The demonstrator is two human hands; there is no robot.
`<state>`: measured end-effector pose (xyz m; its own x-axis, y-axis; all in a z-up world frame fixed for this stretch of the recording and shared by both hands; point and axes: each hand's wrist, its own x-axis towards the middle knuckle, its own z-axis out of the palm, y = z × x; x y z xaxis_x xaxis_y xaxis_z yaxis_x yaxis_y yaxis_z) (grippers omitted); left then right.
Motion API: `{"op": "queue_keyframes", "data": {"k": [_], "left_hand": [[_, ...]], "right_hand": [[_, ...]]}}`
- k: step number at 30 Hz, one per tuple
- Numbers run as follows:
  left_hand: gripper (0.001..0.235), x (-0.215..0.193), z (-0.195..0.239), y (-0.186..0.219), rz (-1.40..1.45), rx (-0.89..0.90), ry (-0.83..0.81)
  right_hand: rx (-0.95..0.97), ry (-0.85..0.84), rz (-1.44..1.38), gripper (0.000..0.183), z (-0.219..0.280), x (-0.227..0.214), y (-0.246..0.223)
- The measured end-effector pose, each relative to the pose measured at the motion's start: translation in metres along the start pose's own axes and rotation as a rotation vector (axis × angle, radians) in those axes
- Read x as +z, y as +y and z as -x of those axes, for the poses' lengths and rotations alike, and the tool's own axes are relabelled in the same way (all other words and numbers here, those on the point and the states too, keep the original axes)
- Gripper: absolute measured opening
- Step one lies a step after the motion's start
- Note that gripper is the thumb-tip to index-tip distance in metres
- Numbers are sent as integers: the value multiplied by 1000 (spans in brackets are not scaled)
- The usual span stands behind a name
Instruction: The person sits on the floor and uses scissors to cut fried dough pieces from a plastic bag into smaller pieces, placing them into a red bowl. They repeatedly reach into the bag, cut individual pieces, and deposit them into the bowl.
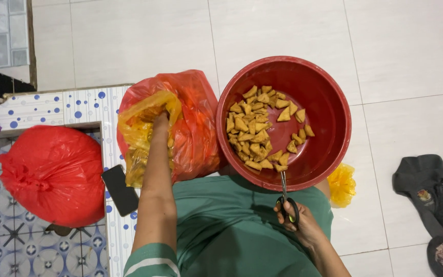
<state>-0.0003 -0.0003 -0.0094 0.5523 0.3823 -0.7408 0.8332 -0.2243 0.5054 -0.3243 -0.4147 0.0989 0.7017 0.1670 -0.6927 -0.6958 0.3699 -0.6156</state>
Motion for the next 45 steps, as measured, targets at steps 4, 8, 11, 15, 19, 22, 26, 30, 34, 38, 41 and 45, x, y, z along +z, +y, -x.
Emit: {"op": "queue_keyframes", "data": {"k": [4,8,11,15,19,22,26,30,34,38,41,45], "left_hand": [[66,6,-30,-10,-167,5,-12],[52,-10,53,22,-19,-68,6],[56,-3,22,7,42,-87,44],[61,-20,93,36,31,-1,70],[44,-22,-59,-47,-837,534,192],[29,-46,-82,-67,-1281,983,331],[30,-78,-5,-33,-1036,1004,157],[44,-95,-12,-53,-488,656,72],[39,-81,94,-41,-127,686,122],[22,-43,234,-23,497,335,-428],[27,6,250,-45,705,292,-693],[47,72,256,-65,859,330,-970]], "right_hand": [[45,58,3,45,2,3,-2],[43,40,16,44,3,1,-3],[41,36,-10,43,1,-1,-6],[36,46,3,44,2,4,-12],[15,16,-3,44,1,2,-9],[9,19,-24,42,-3,1,-9],[4,1,-32,41,-4,-2,-8],[-46,3,23,41,0,-2,-14],[-15,37,217,40,1,-22,-30],[-70,-162,581,43,14,-31,-71],[-46,-260,674,47,28,-25,-90],[-366,-496,673,54,40,1,-96]]}}
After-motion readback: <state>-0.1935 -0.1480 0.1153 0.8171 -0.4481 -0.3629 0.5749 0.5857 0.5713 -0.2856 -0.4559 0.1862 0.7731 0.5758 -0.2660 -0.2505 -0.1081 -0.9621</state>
